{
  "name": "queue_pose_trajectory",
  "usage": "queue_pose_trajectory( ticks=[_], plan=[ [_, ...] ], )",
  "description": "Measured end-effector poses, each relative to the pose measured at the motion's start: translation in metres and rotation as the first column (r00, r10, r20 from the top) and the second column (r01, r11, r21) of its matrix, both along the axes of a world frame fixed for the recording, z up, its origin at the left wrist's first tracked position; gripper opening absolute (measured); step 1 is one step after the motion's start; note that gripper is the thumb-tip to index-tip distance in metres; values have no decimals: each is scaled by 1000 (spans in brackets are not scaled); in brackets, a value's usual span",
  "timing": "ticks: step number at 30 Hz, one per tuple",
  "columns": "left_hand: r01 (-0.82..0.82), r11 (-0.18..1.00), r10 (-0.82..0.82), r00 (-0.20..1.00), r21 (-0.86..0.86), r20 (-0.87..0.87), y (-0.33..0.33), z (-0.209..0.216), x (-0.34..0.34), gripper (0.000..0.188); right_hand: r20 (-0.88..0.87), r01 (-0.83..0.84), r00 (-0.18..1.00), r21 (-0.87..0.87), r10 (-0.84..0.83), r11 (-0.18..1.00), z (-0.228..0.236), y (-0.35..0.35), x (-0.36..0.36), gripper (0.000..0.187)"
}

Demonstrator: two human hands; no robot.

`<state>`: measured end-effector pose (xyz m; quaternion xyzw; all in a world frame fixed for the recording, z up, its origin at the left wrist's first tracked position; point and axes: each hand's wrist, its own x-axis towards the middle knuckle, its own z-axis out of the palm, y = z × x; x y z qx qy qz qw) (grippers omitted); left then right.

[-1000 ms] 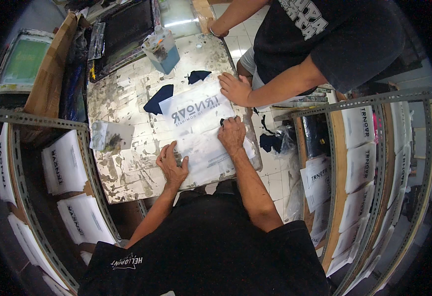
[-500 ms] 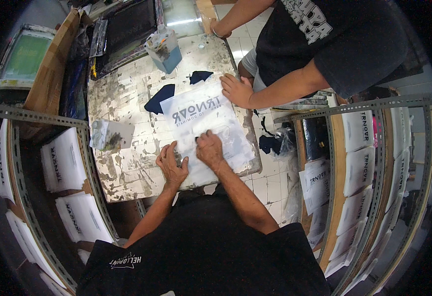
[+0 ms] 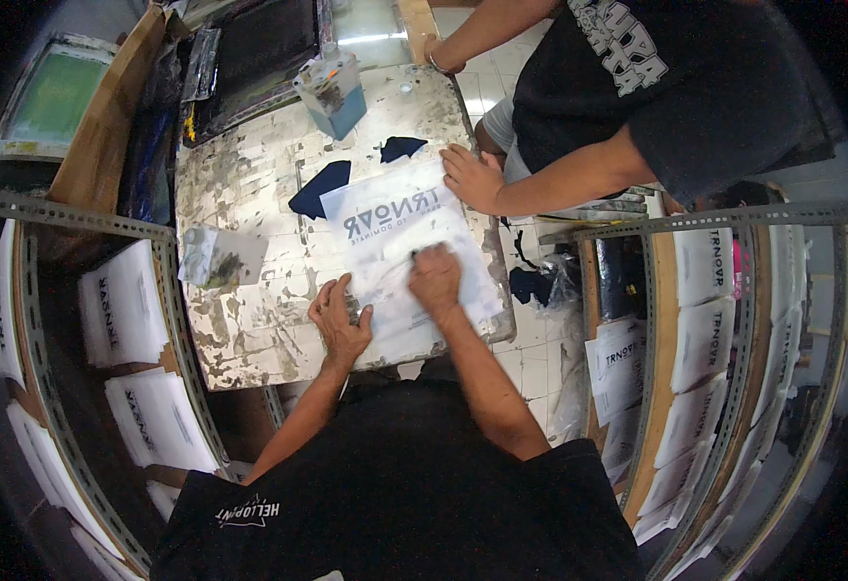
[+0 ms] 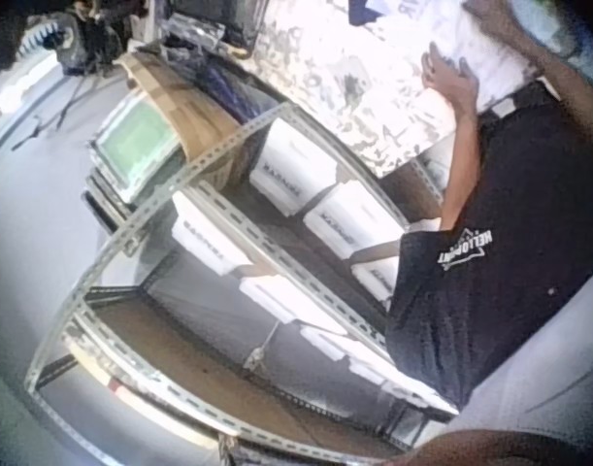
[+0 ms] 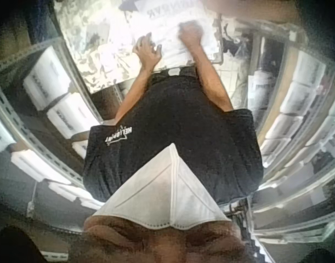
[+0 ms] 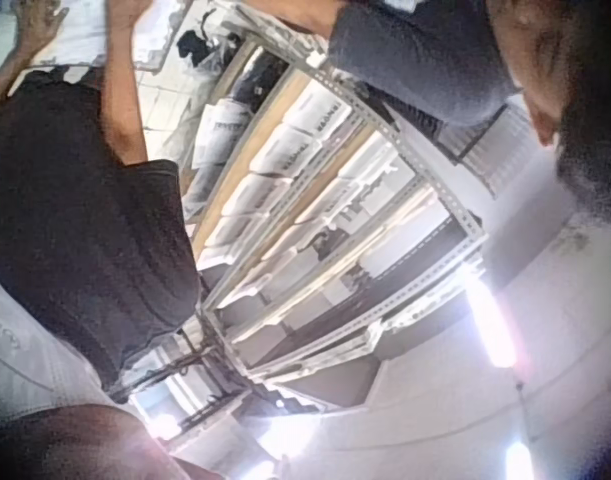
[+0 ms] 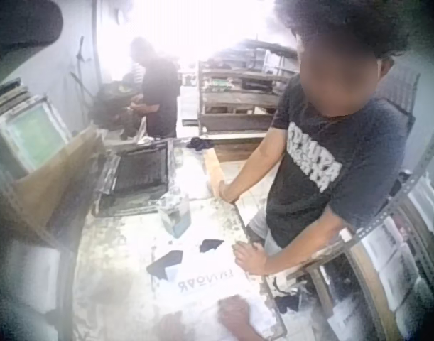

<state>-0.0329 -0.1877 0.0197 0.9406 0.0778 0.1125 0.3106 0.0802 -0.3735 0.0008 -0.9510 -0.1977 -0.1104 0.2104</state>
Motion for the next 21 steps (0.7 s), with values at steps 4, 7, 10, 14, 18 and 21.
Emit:
queue_pose_trajectory(
  ticks=[4, 7, 10, 14, 18, 21],
  plan=[
    [-11, 1000, 11, 1000, 13, -7, 0, -1, 0, 71, -15, 59, 998, -30, -59, 998, 12, -10, 9, 5],
    [-10, 1000, 10, 1000, 10, -20, -1, 0, 0, 72, -29, -204, 978, 54, 206, 977, 1, 30, -27, 6],
    [-16, 1000, 16, 999, -17, -42, -1, 0, -1, 72, -94, -79, 992, 58, 84, 995, 2, 18, -16, 6],
    [-24, 999, 23, 999, -23, -46, 0, 0, -2, 72, 33, 92, 995, -31, -91, 995, 16, -23, 20, 8],
    [-8, 1000, 8, 1000, 12, -3, -2, 1, 1, 72, -20, -135, 991, 43, 136, 990, -4, 26, -22, 7],
    [-11, 1000, 11, 1000, 25, -3, -1, 0, -1, 72, -26, -193, 980, 113, 197, 975, 4, 29, -21, 7]
  ],
)
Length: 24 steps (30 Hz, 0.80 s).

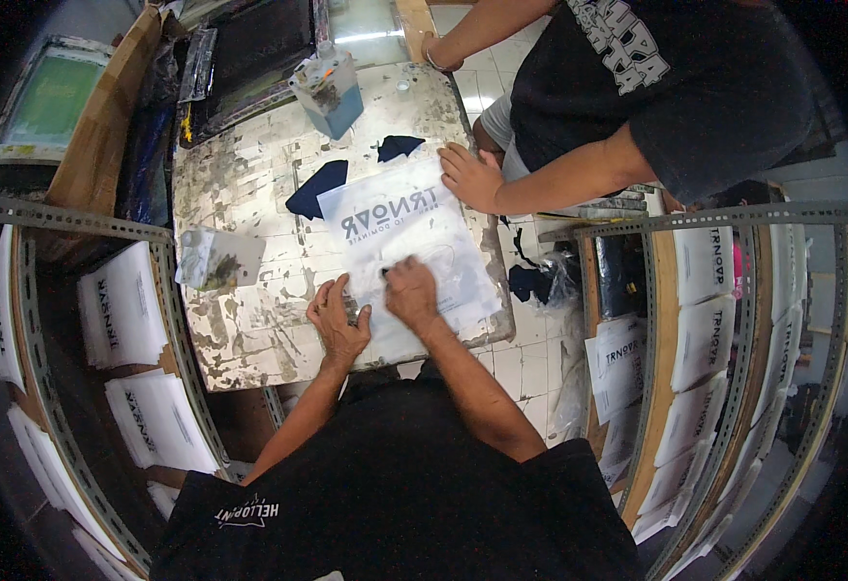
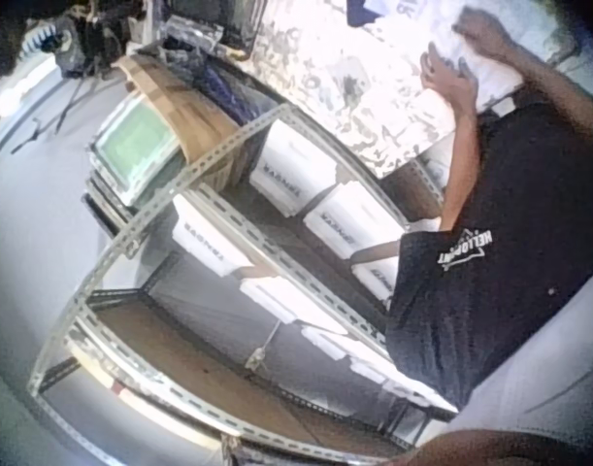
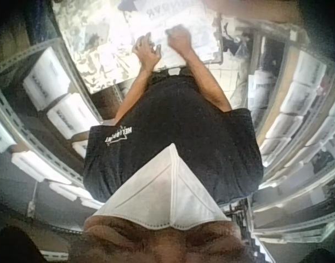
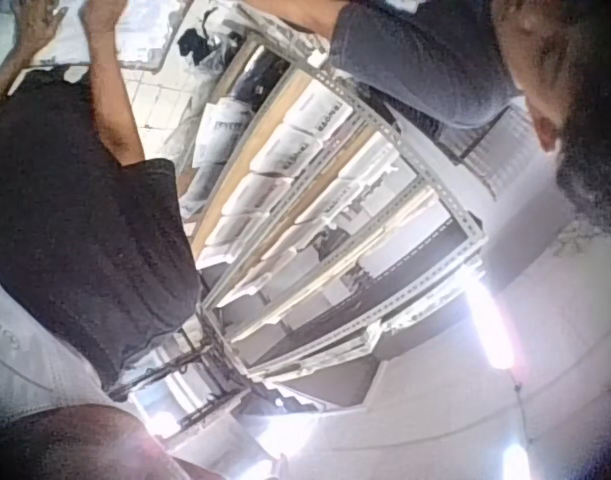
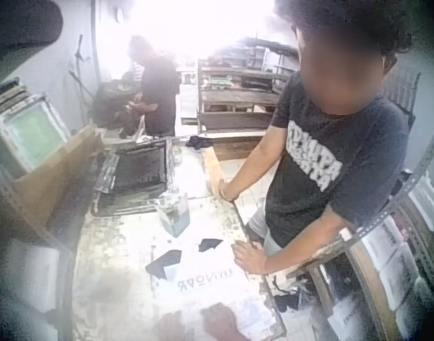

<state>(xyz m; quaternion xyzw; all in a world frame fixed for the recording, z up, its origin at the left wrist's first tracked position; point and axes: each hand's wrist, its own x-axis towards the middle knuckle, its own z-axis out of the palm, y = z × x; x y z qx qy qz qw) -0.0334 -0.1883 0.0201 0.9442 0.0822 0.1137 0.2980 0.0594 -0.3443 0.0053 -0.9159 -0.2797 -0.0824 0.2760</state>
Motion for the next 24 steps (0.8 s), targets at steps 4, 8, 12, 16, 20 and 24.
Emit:
queue_pose_trajectory(
  ticks=[4, 8, 12, 16, 20, 24],
  plan=[
    [2, 1000, -2, 1000, -4, -16, 1, 0, 0, 72, 57, 296, 955, -92, -292, 951, 9, -54, 39, 8],
    [13, 1000, -13, 1000, 0, -5, -1, 0, 1, 71, 19, 92, 996, -49, -91, 995, -14, -13, 7, 5],
    [9, 1000, -9, 1000, -5, 12, 1, -2, 0, 71, 34, 43, 998, 1, -43, 999, -3, -10, 9, 4],
    [0, 1000, -1, 1000, -23, -23, 1, -2, 0, 71, 121, 310, 947, -109, -297, 945, 10, -57, 46, 4],
    [7, 1000, -7, 1000, -15, -11, -1, 1, 1, 71, 15, 41, 999, 27, -42, 999, -6, -9, 3, 5],
    [9, 1000, -9, 1000, -9, 18, 1, 0, 0, 71, 16, 114, 993, -77, -113, 990, -6, -21, 12, 9]
  ],
)
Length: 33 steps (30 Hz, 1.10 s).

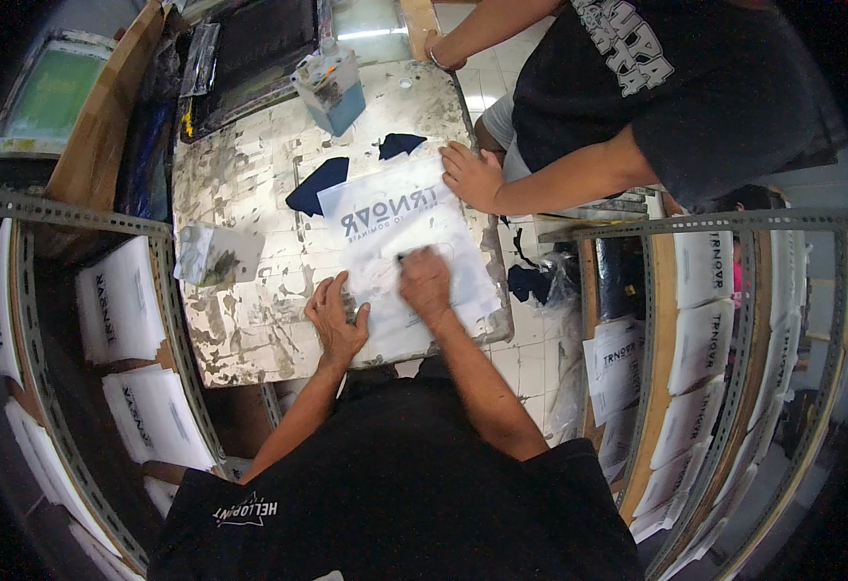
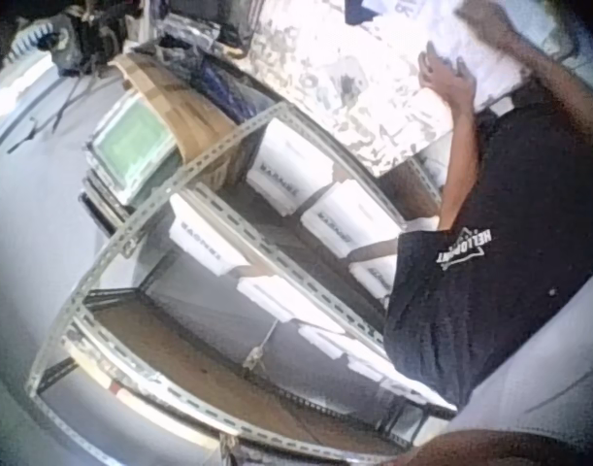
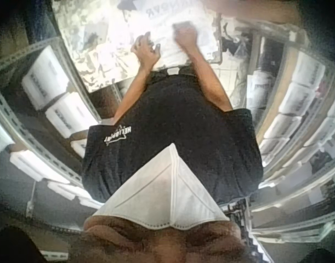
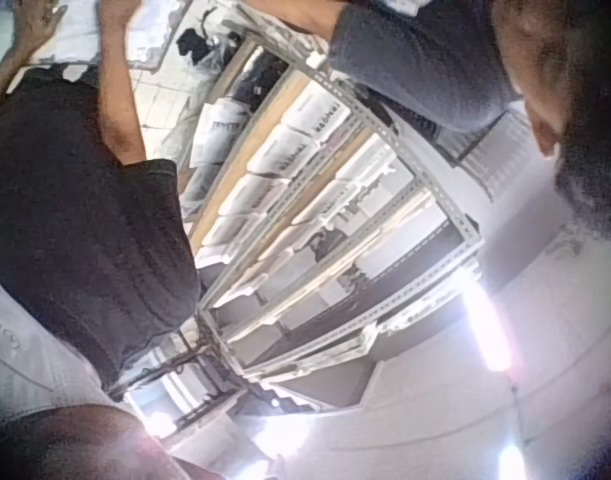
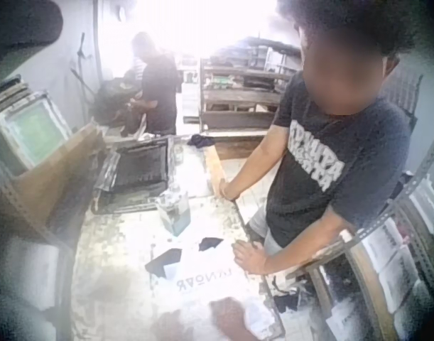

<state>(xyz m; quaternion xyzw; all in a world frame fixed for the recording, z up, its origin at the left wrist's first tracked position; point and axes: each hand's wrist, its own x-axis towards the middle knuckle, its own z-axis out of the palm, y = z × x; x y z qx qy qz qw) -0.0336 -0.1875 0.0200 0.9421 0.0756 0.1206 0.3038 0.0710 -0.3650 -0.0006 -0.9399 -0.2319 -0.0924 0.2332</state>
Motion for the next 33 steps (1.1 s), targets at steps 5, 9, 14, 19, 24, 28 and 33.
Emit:
queue_pose_trajectory(
  ticks=[5, 9, 14, 19, 24, 28, 33],
  plan=[
    [-23, 999, 22, 999, -28, -37, -1, 0, 0, 72, 46, 74, 996, 31, -75, 997, 11, -24, 21, 9],
    [-12, 1000, 12, 1000, 14, -17, 0, 0, 1, 71, -83, -137, 986, 74, 143, 988, 11, 27, -19, 6],
    [-23, 1000, 23, 1000, -2, -20, -1, 1, 0, 71, 87, 156, 984, 6, -156, 988, 14, -30, 27, 8],
    [-11, 1000, 11, 1000, 2, -22, -1, 0, 1, 71, -26, -112, 993, 31, 113, 993, 15, 24, -18, 13],
    [-15, 1000, 15, 999, -15, -29, -1, 2, 1, 72, 73, 55, 995, 94, -62, 994, -3, -11, 9, 7],
    [-20, 999, 19, 999, -26, -45, 0, 0, 1, 71, 41, 79, 996, 5, -79, 997, 10, -17, 16, 7],
    [-17, 1000, 17, 1000, -8, -22, 1, -4, 0, 71, -27, -189, 981, 105, 193, 976, 12, 28, -17, 8]
  ],
)
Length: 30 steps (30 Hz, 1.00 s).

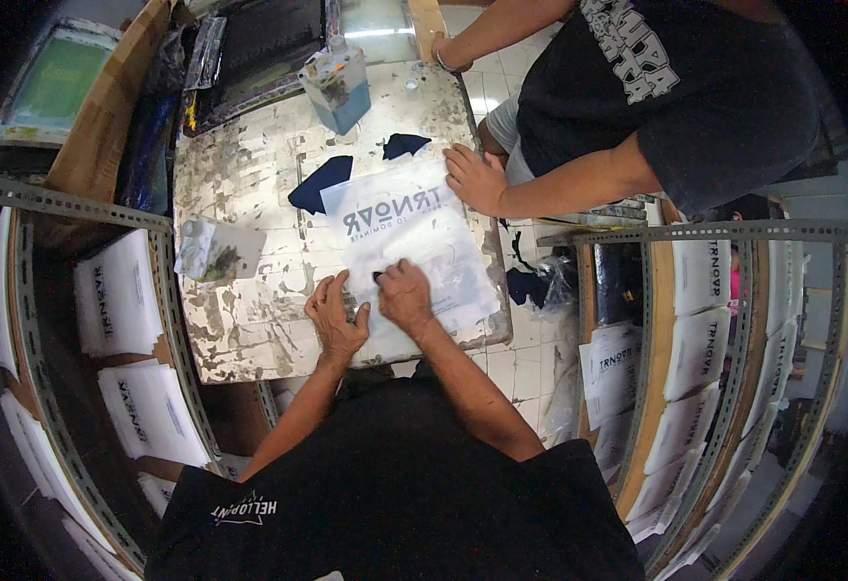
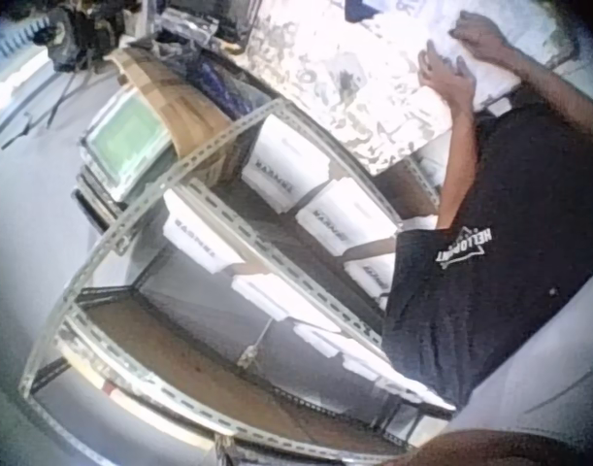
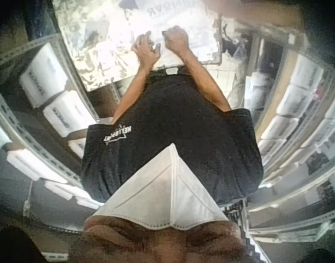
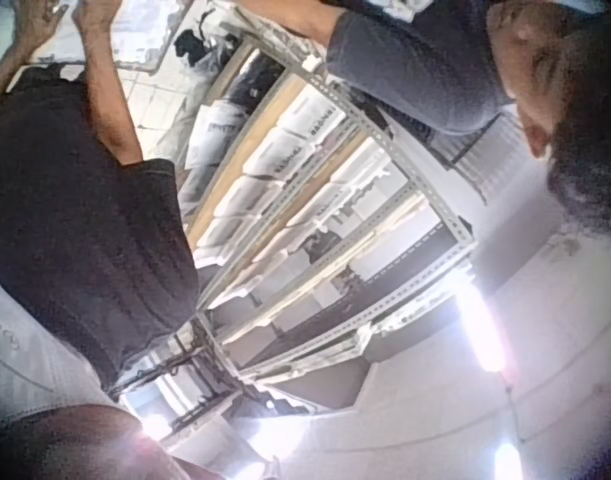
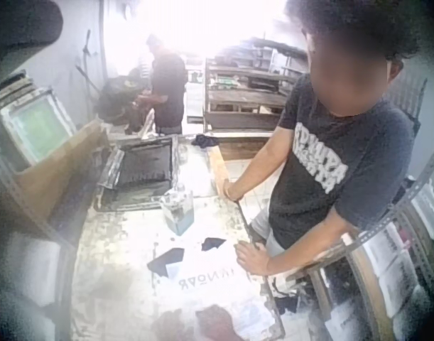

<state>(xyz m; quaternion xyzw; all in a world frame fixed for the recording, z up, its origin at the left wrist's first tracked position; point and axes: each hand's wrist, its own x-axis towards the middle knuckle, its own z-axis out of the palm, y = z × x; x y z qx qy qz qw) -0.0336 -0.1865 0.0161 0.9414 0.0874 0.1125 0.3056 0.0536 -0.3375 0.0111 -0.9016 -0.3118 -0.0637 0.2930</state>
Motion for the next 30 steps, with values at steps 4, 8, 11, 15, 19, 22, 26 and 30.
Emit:
queue_pose_trajectory(
  ticks=[4, 8, 11, 15, 19, 22, 26, 30],
  plan=[
    [-1, 1000, 1, 999, -7, -34, 1, 1, -2, 70, 93, 281, 957, -62, -274, 958, 4, -54, 37, 17],
    [4, 1000, -5, 999, -14, -38, 0, 0, 0, 71, 42, 197, 980, -64, -194, 978, 5, -35, 18, 16],
    [1, 1000, -1, 1000, -6, -9, -1, -4, -1, 74, -6, 94, 996, 21, -94, 995, 2, -23, 8, 13],
    [-3, 999, 2, 1000, -40, -15, -2, 3, -2, 83, 45, 281, 957, 82, -285, 956, 0, -79, 41, 12],
    [15, 998, -21, 996, -67, -86, 2, 3, -3, 97, 107, 361, 925, 59, -366, 931, 35, -148, 58, 20],
    [48, 994, -59, 992, -99, -113, 10, 2, -2, 108, 79, 363, 928, 38, -365, 931, 40, -177, 53, 22],
    [27, 999, -31, 967, -20, -254, 33, 16, 3, 113, 11, 291, 956, 58, -292, 955, 39, -191, 37, 20],
    [21, 1000, -14, 955, 20, -295, 58, 32, 6, 116, -76, 183, 981, 104, -176, 978, 39, -189, 28, 21]
  ],
)
